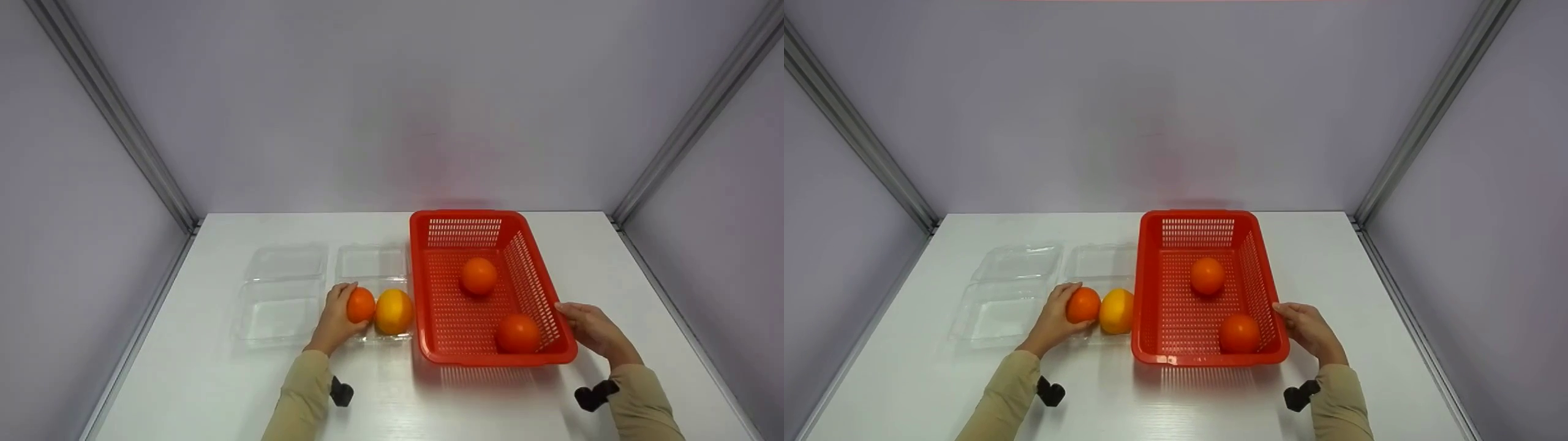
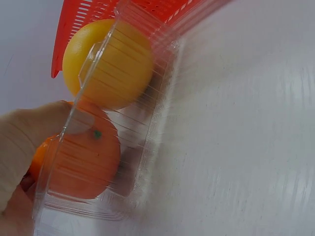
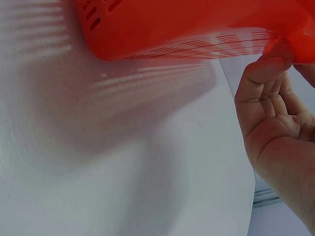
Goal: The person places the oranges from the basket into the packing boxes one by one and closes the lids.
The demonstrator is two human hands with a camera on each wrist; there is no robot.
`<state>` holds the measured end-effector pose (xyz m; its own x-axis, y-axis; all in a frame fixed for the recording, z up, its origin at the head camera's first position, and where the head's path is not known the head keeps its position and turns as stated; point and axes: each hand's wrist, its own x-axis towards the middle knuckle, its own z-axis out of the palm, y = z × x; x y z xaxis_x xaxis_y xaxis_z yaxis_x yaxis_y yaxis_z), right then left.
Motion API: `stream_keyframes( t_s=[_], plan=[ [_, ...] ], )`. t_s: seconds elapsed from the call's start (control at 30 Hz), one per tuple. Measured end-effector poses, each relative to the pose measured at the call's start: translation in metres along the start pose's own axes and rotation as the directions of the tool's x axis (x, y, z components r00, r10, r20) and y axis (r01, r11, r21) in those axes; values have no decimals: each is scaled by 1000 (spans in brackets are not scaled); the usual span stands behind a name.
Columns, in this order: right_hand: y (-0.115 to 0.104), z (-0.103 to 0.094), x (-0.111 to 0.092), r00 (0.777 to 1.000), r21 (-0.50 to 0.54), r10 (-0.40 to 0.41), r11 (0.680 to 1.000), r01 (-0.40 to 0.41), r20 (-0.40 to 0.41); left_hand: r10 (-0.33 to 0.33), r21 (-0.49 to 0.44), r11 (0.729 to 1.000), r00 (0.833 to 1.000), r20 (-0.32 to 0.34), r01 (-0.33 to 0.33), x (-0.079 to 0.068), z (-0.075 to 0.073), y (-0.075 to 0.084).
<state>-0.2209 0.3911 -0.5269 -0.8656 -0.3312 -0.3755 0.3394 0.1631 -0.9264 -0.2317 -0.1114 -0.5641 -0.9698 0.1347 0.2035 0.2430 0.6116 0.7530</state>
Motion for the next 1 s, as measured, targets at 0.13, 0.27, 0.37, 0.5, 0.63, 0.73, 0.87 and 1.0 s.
stream_keyframes(
  t_s=[0.13,0.27,0.37,0.5,0.63,0.73,0.87,1.0],
  plan=[
    [0,1,0,1000,13,1,1000,-1,-3,8,-1,1000,1000,-1,-8,0,1,0],
    [0,1,0,1000,5,17,1000,-16,-18,14,-13,1000,1000,-9,-14,0,0,0],
    [0,1,0,999,-5,29,1000,-29,-27,15,-23,1000,1000,-15,-15,0,-1,1],
    [-3,3,-2,999,0,36,999,-36,-26,5,-38,999,1000,-16,-6,0,-1,2],
    [-3,2,-2,999,-18,30,999,-31,-27,-2,-52,999,1000,-26,1,0,-1,4],
    [0,0,-1,999,-29,27,999,-28,-29,4,-56,998,999,-36,-6,1,-2,5],
    [1,-1,-1,1000,-5,14,1000,-14,-12,-7,-77,997,999,-34,4,1,-4,8],
    [2,-1,-1,1000,4,-8,1000,8,7,-21,-88,996,999,-33,18,2,-6,11]
  ],
)
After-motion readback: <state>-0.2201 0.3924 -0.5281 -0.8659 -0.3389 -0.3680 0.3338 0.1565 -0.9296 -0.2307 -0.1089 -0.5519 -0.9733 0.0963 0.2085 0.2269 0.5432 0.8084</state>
